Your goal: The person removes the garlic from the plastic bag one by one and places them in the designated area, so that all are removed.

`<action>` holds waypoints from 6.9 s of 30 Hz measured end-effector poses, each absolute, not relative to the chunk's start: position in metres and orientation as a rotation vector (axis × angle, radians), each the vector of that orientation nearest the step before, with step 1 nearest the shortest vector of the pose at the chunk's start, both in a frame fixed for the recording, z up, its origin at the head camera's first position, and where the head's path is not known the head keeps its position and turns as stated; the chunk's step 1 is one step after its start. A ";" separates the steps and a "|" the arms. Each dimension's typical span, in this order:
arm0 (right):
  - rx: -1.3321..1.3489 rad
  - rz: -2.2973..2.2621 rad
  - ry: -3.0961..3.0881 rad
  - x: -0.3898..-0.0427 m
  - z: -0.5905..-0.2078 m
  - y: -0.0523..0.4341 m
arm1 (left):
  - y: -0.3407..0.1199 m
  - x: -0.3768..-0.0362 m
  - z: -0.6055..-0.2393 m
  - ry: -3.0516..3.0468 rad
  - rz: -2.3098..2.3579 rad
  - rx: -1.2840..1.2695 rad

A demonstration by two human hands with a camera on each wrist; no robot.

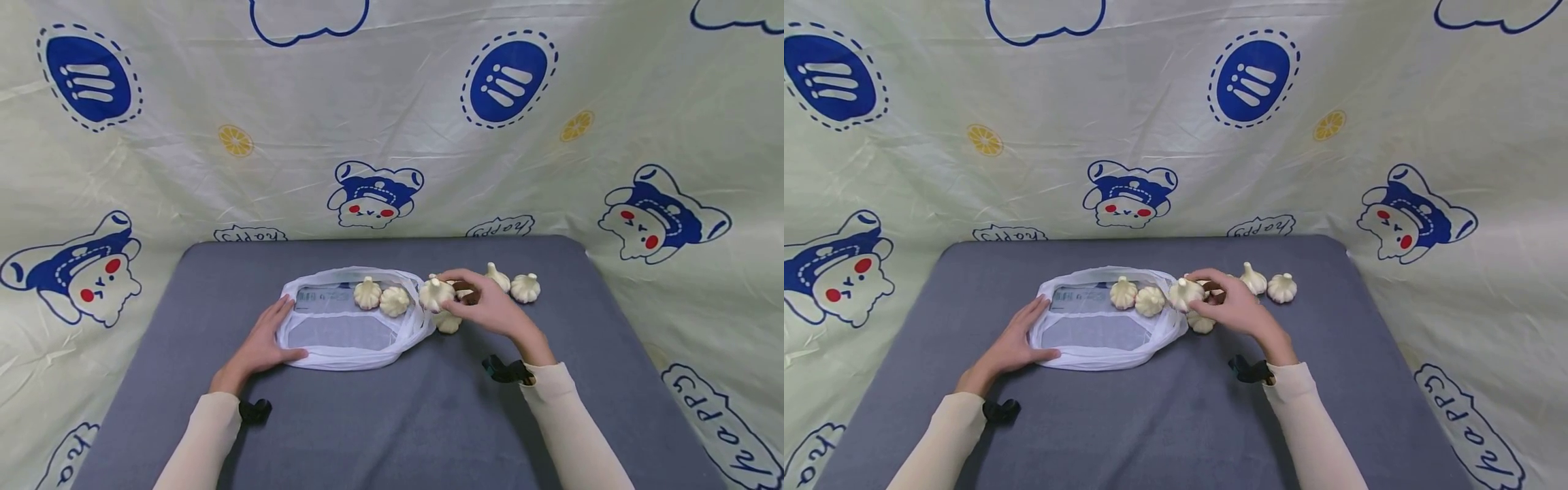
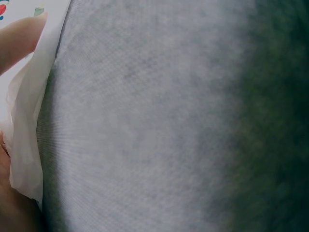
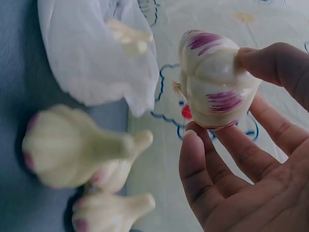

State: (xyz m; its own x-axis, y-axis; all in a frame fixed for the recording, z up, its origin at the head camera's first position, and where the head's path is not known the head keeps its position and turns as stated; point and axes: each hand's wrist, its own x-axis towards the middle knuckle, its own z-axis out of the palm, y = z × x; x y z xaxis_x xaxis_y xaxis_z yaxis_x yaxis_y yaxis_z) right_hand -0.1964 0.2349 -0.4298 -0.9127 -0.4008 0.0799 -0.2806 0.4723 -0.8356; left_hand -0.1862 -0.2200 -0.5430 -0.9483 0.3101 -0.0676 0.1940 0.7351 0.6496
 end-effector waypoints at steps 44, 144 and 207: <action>-0.257 -1.458 2.677 -0.182 -0.505 0.315 | -0.220 -0.187 -0.542 2.751 1.015 0.387; -0.674 -1.116 2.594 -0.215 -0.403 0.200 | -0.222 -0.186 -0.544 2.749 1.026 0.396; -0.872 -0.854 2.454 -0.269 -0.469 0.067 | -0.219 -0.187 -0.543 2.745 1.042 0.383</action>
